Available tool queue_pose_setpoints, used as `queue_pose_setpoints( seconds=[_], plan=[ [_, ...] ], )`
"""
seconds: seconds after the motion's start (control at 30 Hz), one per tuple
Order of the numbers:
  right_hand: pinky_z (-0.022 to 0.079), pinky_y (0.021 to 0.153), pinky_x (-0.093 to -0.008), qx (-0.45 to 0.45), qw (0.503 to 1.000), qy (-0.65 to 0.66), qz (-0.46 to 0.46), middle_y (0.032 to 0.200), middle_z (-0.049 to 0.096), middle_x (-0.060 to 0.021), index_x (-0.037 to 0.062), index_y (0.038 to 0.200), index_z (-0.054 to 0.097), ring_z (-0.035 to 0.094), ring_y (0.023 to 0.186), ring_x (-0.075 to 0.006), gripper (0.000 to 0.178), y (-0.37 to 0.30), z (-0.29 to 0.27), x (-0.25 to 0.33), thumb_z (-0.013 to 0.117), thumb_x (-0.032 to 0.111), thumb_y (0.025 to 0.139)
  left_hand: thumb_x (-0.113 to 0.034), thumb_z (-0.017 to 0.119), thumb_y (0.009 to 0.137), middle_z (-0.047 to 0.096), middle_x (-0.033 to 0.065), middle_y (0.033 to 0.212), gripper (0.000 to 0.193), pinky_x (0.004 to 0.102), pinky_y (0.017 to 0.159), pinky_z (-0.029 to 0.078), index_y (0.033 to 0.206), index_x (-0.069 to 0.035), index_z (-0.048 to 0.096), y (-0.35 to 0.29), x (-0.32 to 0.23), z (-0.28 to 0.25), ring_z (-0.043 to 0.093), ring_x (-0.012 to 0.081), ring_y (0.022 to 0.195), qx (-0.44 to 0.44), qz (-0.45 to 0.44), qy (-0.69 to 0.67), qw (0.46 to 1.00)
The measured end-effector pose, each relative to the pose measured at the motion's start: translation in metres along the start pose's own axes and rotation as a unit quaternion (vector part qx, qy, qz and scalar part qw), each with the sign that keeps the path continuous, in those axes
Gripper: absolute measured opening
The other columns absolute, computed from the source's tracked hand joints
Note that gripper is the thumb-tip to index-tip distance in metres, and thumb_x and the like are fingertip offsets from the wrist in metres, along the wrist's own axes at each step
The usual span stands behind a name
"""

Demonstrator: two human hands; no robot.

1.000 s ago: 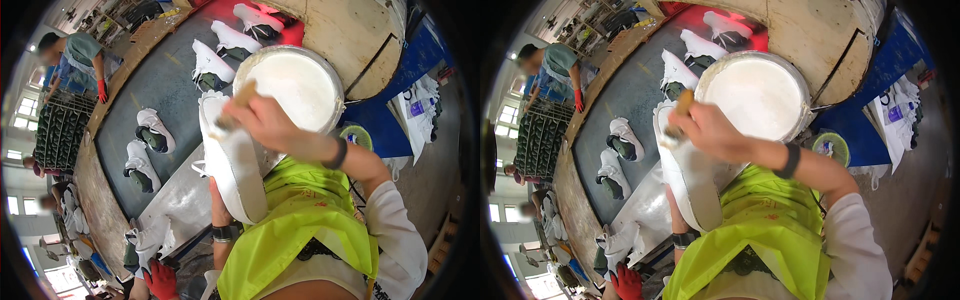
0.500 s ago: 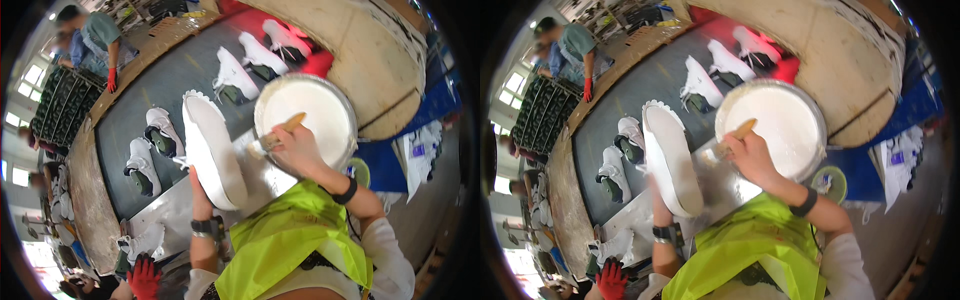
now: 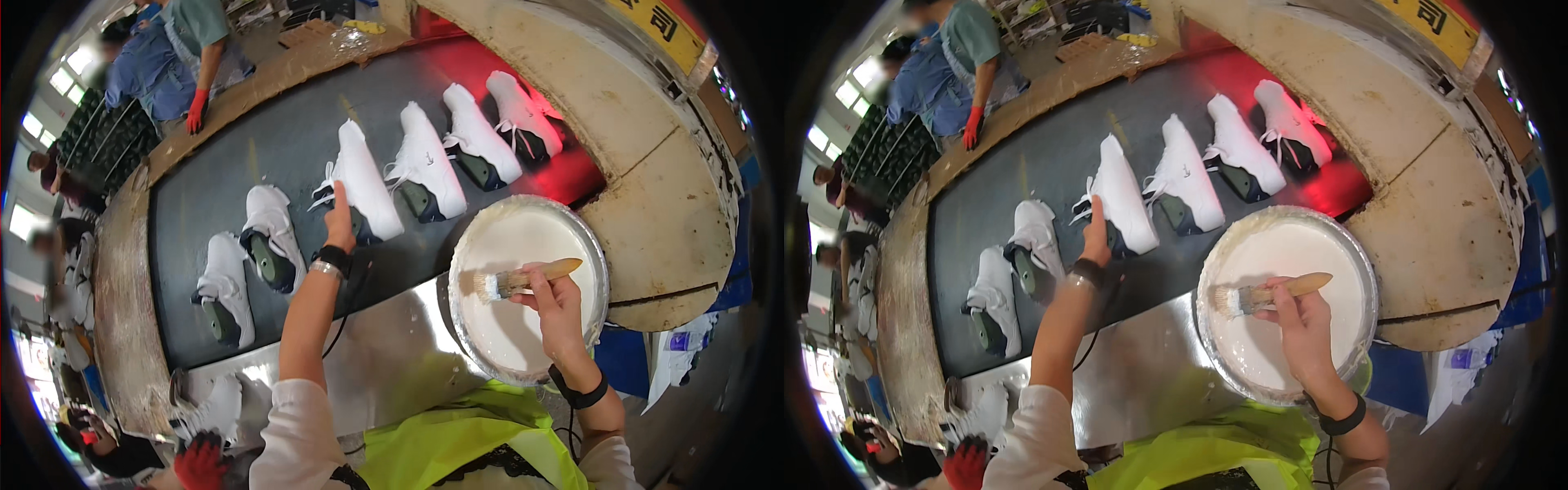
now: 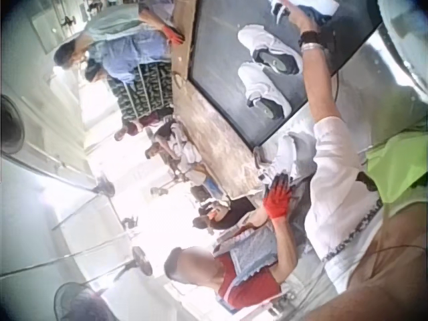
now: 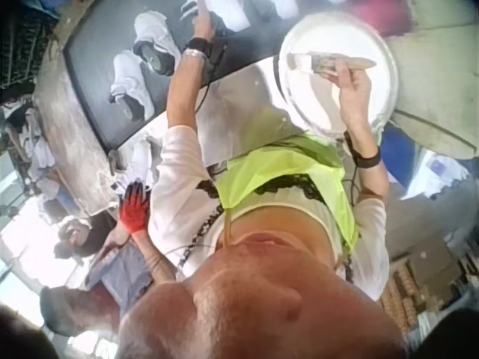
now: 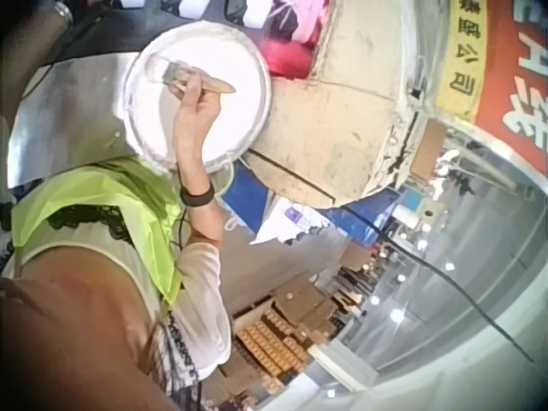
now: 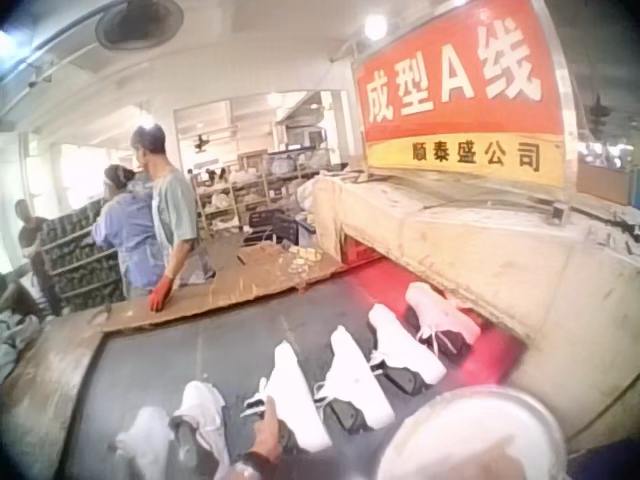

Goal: Applying glue or adhesive to the bottom of a shoe sole using a brush in a factory assembly line.

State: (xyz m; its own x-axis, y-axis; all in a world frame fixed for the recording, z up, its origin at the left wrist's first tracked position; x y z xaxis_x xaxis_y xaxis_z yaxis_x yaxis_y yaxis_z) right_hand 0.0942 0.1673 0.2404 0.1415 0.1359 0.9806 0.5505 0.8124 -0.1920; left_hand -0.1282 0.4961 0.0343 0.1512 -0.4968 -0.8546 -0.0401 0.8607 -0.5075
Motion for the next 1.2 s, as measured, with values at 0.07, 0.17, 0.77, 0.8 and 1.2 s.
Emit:
queue_pose_setpoints(
  seconds=[0.07,0.17,0.77,0.8,1.2],
  plan=[
    [0.056,0.073,-0.0293,0.016,1.0,0.001,-0.002,0.105,0.059,-0.0122,-0.0048,0.108,0.055,0.06,0.093,-0.0165,0.022,-0.009,-0.001,0.004,0.047,0.013,0.097,-0.068,0.059,0.076,0.06,0.0182,0.113,0.094,0.0352,0.085,0.045,0.113,0.018,0.054,-0.007,-0.002,-0.002,0.058,0.0244,0.101,-0.056,0.005,0.038,0.998],
    [0.056,0.073,-0.0295,0.005,0.999,0.006,-0.036,0.104,0.06,-0.012,-0.005,0.11,0.055,0.06,0.092,-0.0167,0.024,-0.025,-0.011,0.015,0.047,0.014,0.098,-0.058,0.063,0.078,0.05,0.0279,0.127,0.091,0.0425,0.094,0.041,0.124,0.017,0.04,-0.034,-0.026,-0.003,0.05,0.0381,0.117,-0.061,0.09,0.232,0.967],
    [0.055,0.07,-0.0298,-0.034,0.998,0.048,-0.037,0.1,0.061,-0.0107,-0.0024,0.106,0.056,0.061,0.088,-0.0166,0.024,-0.037,-0.032,0.022,0.049,0.019,0.097,-0.072,0.061,0.067,0.058,0.0271,0.112,0.1,0.038,0.086,0.049,0.115,0.014,0.049,-0.011,-0.113,-0.194,0.061,0.0363,0.102,-0.233,0.201,0.525,0.794],
    [0.055,0.07,-0.0298,-0.019,0.998,0.049,-0.041,0.1,0.061,-0.0107,-0.0024,0.106,0.056,0.061,0.088,-0.0166,0.024,-0.035,-0.032,0.022,0.049,0.019,0.097,-0.072,0.059,0.069,0.059,0.0281,0.112,0.095,0.0388,0.087,0.048,0.112,0.012,0.054,-0.011,-0.108,-0.207,0.061,0.0363,0.103,-0.186,0.166,0.528,0.812],
    [0.053,0.072,-0.0282,-0.026,0.999,0.007,-0.043,0.1,0.062,-0.0103,-0.0024,0.11,0.056,0.06,0.089,-0.015,0.026,-0.03,-0.007,0.025,0.049,0.02,0.098,-0.067,0.053,0.078,0.061,0.0266,0.109,0.082,0.0416,0.09,0.045,0.113,0.007,0.058,-0.016,-0.087,-0.232,0.058,0.038,0.106,-0.221,0.183,0.347,0.893]
  ],
)
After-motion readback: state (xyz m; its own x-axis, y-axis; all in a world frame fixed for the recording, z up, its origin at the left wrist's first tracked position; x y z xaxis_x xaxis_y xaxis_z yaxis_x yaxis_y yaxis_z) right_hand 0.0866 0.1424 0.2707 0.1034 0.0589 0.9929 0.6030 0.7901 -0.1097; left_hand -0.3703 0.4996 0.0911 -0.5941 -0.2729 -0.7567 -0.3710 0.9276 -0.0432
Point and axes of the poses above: each hand's wrist, its own y-axis towards the middle knuckle, its own z-axis out of the palm, x = y × z, the point moved 6 cm from there along y, towards the middle knuckle
